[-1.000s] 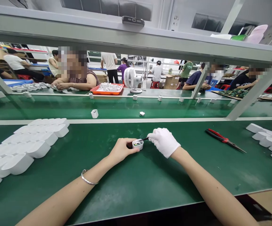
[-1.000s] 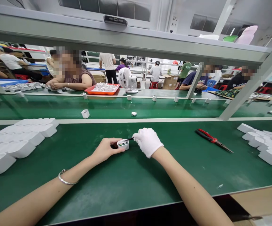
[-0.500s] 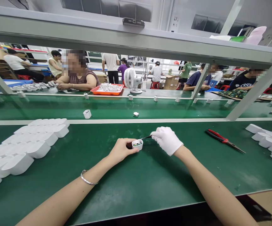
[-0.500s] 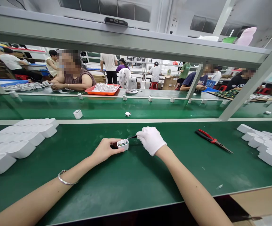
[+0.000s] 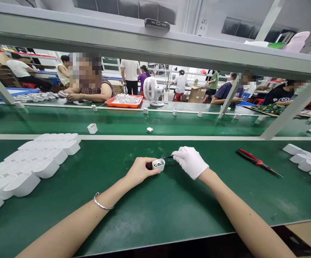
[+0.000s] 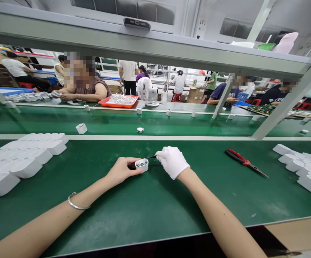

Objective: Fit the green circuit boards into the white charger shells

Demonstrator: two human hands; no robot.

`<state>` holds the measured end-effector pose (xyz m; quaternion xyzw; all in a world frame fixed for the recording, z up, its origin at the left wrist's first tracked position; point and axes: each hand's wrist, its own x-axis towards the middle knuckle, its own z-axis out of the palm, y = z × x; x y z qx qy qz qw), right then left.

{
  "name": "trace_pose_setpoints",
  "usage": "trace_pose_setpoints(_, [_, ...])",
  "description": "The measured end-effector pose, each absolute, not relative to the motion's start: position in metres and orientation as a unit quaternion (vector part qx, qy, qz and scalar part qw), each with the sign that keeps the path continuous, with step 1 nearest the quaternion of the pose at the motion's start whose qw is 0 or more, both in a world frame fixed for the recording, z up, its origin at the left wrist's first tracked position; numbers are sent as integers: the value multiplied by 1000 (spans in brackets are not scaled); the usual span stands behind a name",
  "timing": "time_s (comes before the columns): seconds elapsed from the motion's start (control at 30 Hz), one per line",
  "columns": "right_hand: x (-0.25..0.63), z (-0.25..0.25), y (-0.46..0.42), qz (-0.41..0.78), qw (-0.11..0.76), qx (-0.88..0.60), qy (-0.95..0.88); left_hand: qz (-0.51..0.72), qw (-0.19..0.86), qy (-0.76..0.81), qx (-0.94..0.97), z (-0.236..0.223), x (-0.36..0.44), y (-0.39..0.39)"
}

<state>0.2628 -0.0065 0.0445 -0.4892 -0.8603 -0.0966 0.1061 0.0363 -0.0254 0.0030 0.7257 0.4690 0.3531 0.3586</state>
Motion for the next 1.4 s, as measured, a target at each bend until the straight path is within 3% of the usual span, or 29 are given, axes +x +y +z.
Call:
trace_pose_setpoints(0.77, [260,45,-9,-96,102,-473,-870,356,350,467,730,3,37,-25])
trace_pose_setpoints(0.97, [253,45,-9,-104,63,-477,-870,354,351,465,731,2,36,-24])
trace_pose_setpoints(1.17, [271,50,-4,-53,100,-513,-851,344,366,461,732,5,36,-25])
trace_pose_setpoints(1.33, [275,41,-1,-30,46,-556,-829,319,405,441,735,10,26,-20])
trace_pose_setpoints(1.4, [267,35,-6,-29,89,-537,-838,306,406,438,742,12,18,-15])
